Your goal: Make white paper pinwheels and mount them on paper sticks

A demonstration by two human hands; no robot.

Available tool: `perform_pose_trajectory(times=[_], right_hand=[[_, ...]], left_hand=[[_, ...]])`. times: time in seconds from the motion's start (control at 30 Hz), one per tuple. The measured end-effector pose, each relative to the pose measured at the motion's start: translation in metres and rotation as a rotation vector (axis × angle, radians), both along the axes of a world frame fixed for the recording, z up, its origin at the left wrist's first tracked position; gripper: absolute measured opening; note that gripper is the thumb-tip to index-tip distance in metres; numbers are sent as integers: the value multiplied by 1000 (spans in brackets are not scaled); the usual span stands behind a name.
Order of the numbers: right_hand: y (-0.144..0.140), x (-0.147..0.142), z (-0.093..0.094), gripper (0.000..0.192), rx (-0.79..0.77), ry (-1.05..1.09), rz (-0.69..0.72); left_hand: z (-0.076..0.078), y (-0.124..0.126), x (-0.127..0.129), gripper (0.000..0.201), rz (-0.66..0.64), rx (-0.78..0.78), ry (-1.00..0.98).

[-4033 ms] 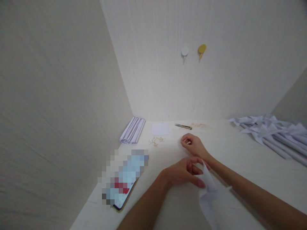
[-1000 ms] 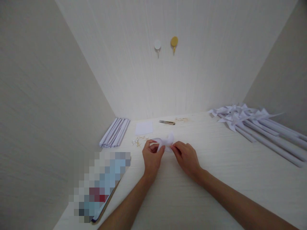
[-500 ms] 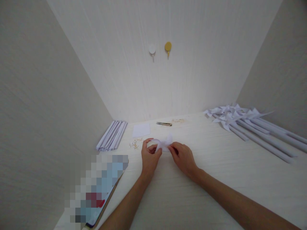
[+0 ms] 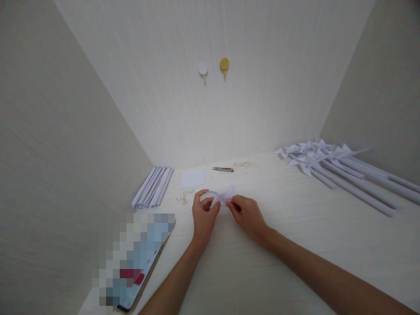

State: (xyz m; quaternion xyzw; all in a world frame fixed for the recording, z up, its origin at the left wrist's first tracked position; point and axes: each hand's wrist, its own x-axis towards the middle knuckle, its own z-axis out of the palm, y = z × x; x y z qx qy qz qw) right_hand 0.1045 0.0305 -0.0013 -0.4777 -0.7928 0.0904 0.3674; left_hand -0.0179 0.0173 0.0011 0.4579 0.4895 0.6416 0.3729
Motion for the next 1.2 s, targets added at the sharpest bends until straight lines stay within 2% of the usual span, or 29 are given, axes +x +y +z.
perform_pose_trajectory(times=[0.23,0.4,0.47,0.63,0.87,0.97,1.1,1.2], right_hand=[[-3,-2,3,23,-14,-53,-12],[5,-5,5,29,-298,261,49],[7,-6,4,28,-344,345,46],[3,-7,1,27,-131,257,4],[1,-8,1,29,-156,244,46],[3,-9,0,29,-261,291,99],[5,-9,1,30,-548,484,152],[4,-9,1,27,-499,503,122]], left_hand=[[1,-2,0,38,41,31,97],[2,-3,2,40,62,12,93],[3,-4,2,40,70,2,82],[2,-3,1,42,66,8,67],[1,-1,1,43,77,6,44],[2,-2,2,43,100,2,44],[3,-3,4,41,119,11,42],[3,-4,5,42,128,-24,28]])
